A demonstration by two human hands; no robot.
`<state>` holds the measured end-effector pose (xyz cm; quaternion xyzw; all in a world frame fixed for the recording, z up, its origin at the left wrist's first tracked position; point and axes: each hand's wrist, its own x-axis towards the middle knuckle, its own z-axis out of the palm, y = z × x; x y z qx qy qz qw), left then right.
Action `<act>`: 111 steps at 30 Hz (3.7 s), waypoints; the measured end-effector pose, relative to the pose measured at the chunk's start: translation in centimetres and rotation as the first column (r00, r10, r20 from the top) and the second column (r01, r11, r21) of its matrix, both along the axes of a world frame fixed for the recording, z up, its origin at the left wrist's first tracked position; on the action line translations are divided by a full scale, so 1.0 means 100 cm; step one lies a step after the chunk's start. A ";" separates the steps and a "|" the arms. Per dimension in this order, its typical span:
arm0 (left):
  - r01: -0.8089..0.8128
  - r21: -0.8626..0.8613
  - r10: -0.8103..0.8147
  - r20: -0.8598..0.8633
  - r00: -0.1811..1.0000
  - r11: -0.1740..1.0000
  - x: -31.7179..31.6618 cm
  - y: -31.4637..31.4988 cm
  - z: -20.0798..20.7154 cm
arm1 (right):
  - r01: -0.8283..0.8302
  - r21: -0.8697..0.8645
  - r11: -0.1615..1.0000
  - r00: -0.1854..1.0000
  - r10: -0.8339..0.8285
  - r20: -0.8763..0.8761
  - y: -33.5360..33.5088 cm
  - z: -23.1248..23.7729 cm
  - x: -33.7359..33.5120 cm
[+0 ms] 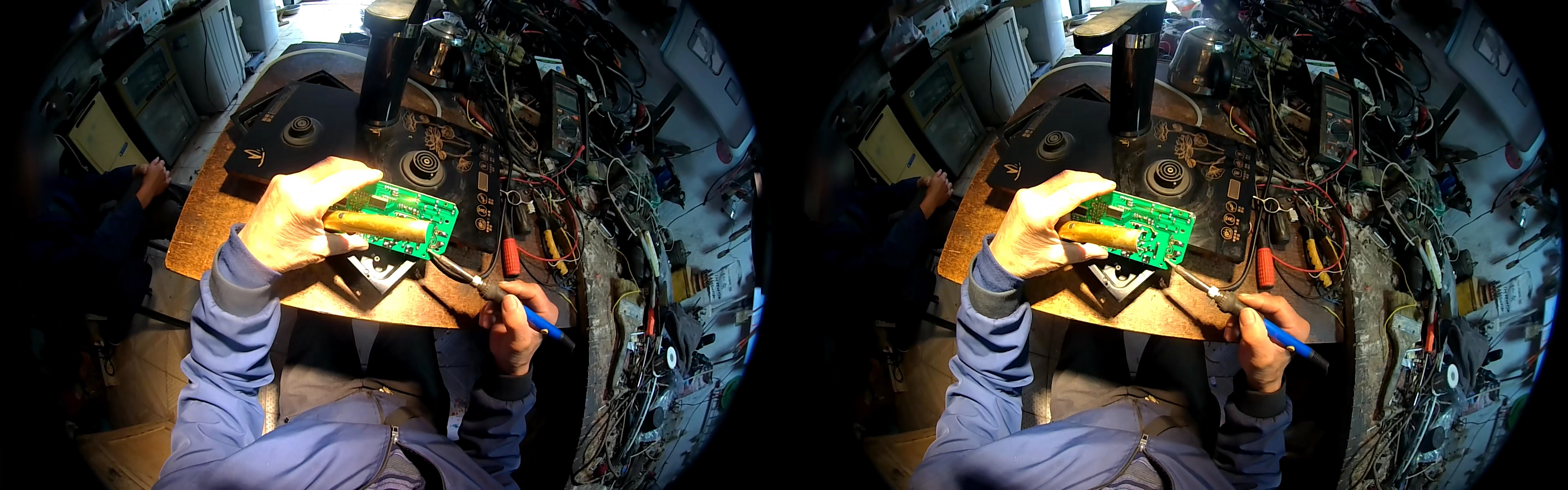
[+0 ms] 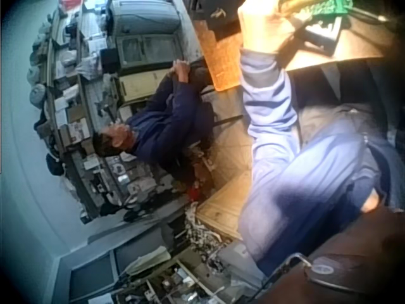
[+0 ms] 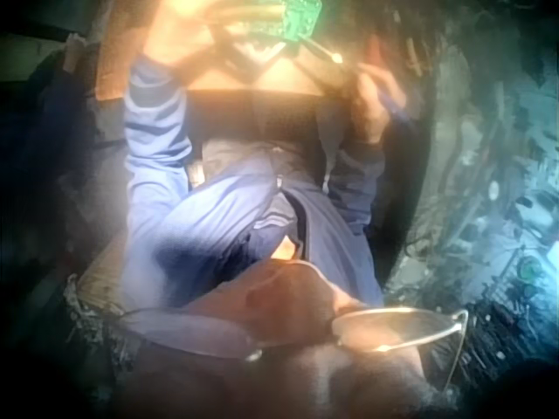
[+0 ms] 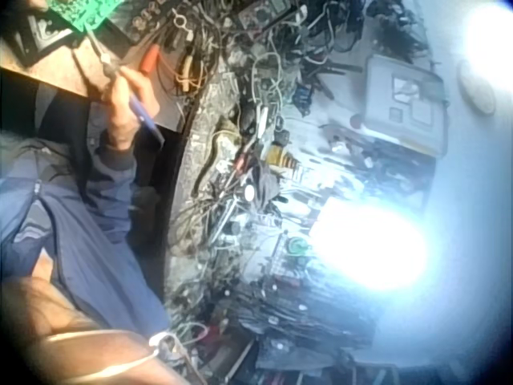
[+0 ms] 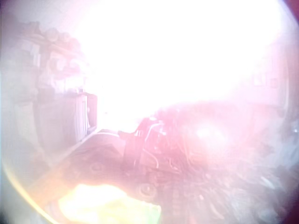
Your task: The person solders a green circuit board using a soldering iron and solder wire. They repeatedly heat joints and apply solder, occasionally using a desoldering pump and pliers to adjust components. The board is flipped to work on both sides.
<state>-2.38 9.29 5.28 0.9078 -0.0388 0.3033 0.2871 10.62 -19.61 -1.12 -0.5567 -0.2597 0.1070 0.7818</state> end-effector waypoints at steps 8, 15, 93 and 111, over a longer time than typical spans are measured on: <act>0.007 0.011 -0.007 0.003 1.000 1.000 -0.001 -0.001 0.000 | -0.018 0.012 1.000 0.999 0.019 -0.029 -0.001 -0.001 0.001; 0.011 0.042 -0.012 0.020 1.000 0.999 -0.002 -0.002 0.002 | -0.020 -0.023 1.000 1.000 0.020 -0.011 -0.001 0.000 0.002; -0.045 0.039 0.005 0.696 0.718 0.998 0.002 -0.095 -0.068 | -0.044 -0.087 0.995 0.999 0.043 -0.012 -0.002 0.005 0.001; 0.077 -0.126 0.043 0.744 0.667 0.989 0.012 -0.097 -0.084 | -0.051 -0.081 0.995 0.998 0.047 -0.045 -0.002 0.002 0.002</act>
